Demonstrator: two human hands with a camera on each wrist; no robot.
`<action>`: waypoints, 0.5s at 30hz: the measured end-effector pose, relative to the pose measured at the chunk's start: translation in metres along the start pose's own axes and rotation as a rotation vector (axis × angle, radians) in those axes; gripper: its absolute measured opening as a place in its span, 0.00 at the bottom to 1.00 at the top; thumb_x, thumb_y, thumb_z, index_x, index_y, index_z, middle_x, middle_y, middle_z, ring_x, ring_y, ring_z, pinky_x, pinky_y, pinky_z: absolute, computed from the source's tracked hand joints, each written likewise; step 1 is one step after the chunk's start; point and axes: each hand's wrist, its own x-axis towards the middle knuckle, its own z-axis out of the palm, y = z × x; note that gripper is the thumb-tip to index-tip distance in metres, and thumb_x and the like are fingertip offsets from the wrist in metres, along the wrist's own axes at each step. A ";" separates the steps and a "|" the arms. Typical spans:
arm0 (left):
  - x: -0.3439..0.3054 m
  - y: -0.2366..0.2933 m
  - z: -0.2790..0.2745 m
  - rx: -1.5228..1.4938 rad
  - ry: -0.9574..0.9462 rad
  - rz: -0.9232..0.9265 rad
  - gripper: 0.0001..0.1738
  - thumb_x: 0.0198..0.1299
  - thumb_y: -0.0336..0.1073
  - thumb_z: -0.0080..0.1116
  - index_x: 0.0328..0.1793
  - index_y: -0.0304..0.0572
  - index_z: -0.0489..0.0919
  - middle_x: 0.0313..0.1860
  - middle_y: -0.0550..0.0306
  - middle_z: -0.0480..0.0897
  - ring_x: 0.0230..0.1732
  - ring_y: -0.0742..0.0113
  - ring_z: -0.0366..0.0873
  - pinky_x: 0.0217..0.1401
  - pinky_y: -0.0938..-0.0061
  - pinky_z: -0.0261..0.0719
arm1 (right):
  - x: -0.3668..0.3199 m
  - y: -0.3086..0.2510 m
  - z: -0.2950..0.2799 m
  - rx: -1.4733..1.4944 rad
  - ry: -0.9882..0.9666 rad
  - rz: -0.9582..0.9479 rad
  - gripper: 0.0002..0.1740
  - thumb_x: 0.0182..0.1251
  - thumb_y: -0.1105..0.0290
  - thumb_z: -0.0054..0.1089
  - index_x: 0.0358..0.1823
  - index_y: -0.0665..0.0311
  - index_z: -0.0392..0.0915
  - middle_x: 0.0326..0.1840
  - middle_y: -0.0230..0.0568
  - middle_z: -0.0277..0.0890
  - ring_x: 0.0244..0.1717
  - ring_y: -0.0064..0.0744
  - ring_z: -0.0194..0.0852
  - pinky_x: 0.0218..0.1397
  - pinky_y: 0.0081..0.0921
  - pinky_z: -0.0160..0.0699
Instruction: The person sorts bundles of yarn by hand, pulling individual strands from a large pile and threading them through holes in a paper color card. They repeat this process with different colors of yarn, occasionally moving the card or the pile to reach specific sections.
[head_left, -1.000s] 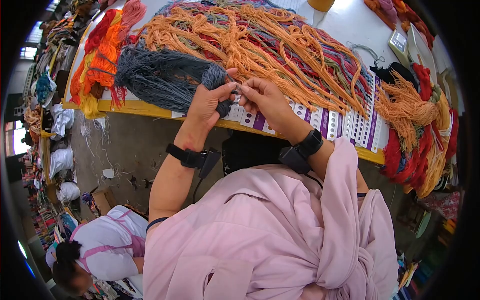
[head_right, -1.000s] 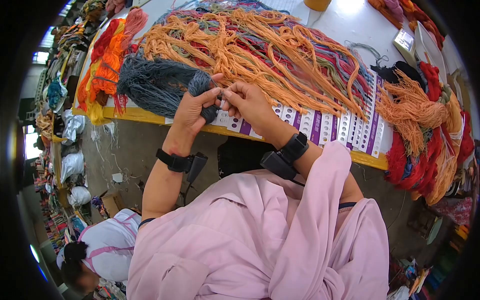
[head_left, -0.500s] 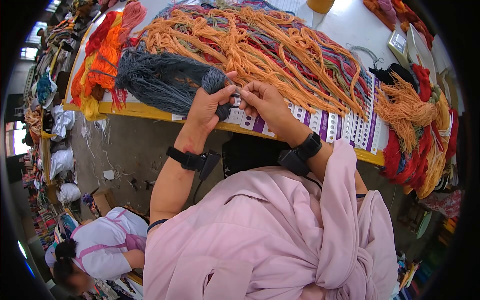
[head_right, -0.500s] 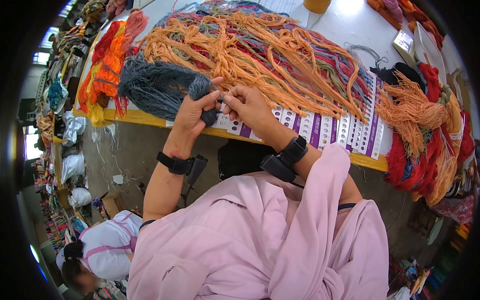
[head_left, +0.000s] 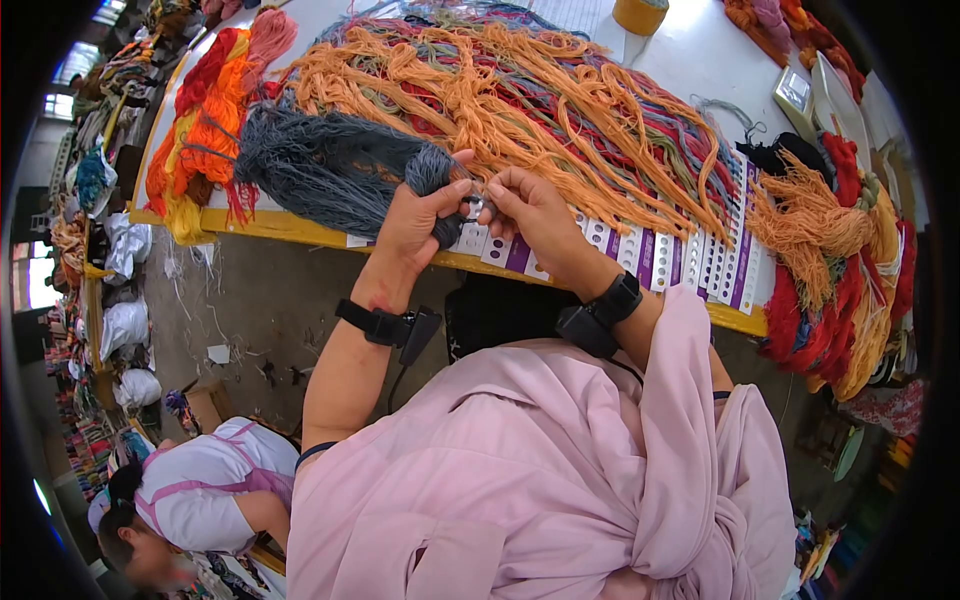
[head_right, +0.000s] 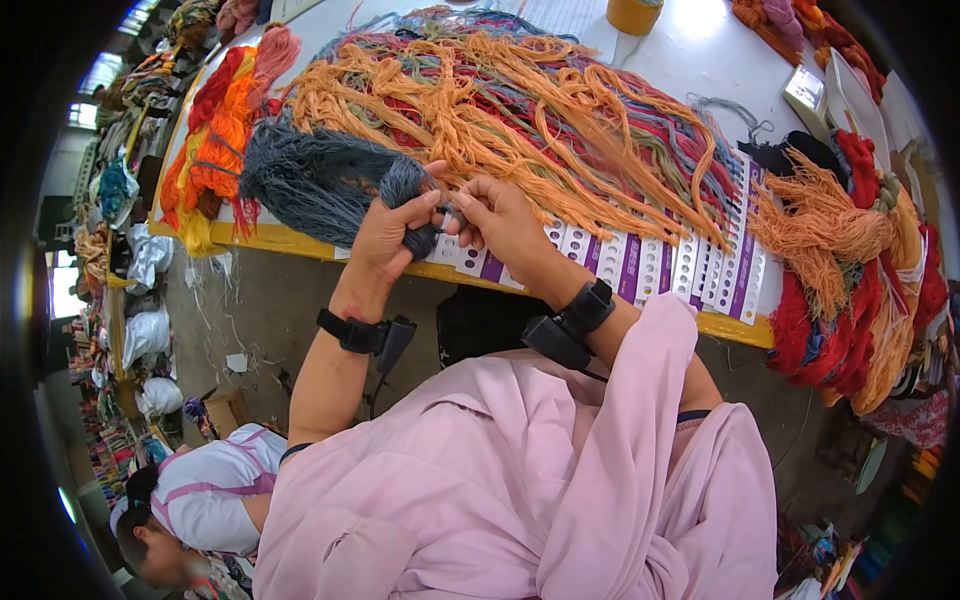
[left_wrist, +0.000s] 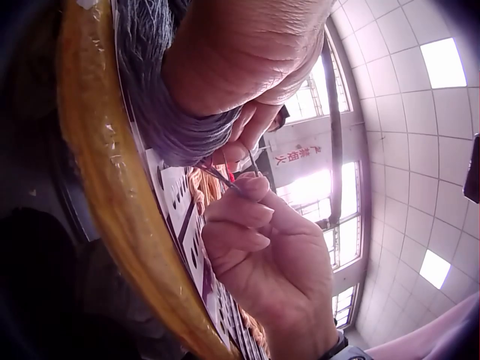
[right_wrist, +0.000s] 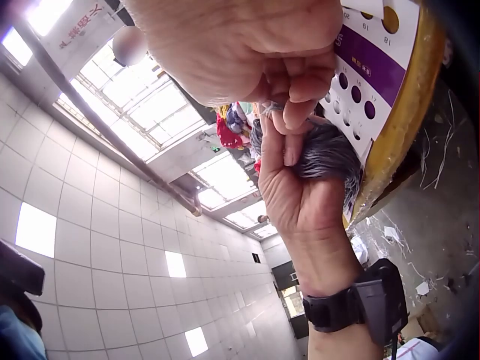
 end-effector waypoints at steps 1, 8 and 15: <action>0.000 0.000 -0.001 -0.005 -0.009 0.002 0.25 0.58 0.23 0.63 0.63 0.33 0.74 0.36 0.63 0.79 0.32 0.76 0.76 0.38 0.83 0.76 | 0.000 0.000 0.000 0.011 0.005 0.003 0.08 0.77 0.67 0.48 0.40 0.63 0.72 0.27 0.34 0.78 0.23 0.16 0.72 0.24 0.13 0.67; 0.000 0.021 -0.022 0.083 -0.114 -0.178 0.17 0.63 0.32 0.61 0.56 0.32 0.77 0.27 0.66 0.75 0.25 0.80 0.69 0.31 0.86 0.69 | -0.004 -0.007 -0.011 -0.475 -0.093 -0.098 0.09 0.72 0.67 0.54 0.37 0.66 0.77 0.27 0.28 0.76 0.26 0.18 0.71 0.30 0.19 0.69; 0.004 0.132 -0.111 -0.628 -0.031 0.276 0.19 0.65 0.26 0.53 0.58 0.19 0.69 0.33 0.56 0.72 0.25 0.75 0.60 0.33 0.81 0.64 | -0.032 -0.068 -0.033 0.251 0.037 -0.426 0.08 0.71 0.69 0.53 0.37 0.66 0.77 0.45 0.45 0.78 0.46 0.28 0.75 0.57 0.25 0.71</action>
